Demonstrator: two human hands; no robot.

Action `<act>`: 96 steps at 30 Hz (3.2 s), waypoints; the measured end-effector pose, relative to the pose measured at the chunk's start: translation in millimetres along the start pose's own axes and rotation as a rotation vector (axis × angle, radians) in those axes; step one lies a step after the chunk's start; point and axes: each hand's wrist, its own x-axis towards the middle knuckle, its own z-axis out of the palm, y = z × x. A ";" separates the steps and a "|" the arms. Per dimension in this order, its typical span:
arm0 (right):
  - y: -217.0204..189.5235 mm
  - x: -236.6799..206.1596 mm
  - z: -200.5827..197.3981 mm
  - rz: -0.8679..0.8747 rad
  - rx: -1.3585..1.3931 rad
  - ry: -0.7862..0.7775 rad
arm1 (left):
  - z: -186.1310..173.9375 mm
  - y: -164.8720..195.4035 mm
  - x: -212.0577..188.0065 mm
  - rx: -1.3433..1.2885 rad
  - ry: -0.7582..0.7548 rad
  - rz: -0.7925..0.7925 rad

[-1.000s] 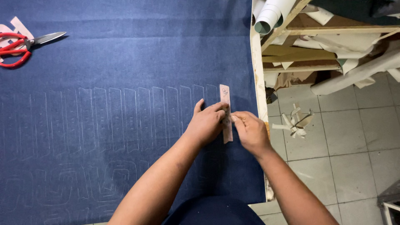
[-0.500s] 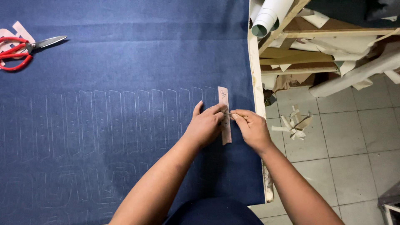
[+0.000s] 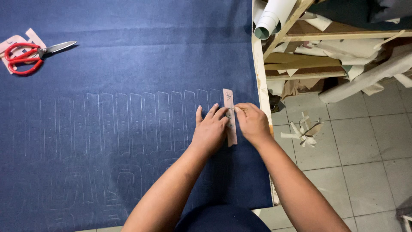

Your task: The person uses a ruler and a marking tool to draw straight lines on a large piece of blue fabric laid on a table. They repeatedly reposition the ruler and mark along its edge to create a series of parallel lines across the fabric surface.

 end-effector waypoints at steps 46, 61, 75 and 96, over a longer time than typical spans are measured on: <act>-54.1 19.5 79.5 0.197 0.075 -0.050 | -50.8 -128.9 -17.2 0.177 0.106 -0.329; -42.0 -56.7 22.1 0.606 0.224 -0.384 | -69.7 -178.0 17.6 0.162 0.077 -0.258; -21.6 -71.8 18.3 0.613 -0.088 -0.391 | -68.6 -118.1 20.4 0.081 0.484 -0.140; -22.8 -144.0 -27.5 0.364 0.047 -0.541 | -15.5 4.9 -133.4 -0.078 -0.027 -0.227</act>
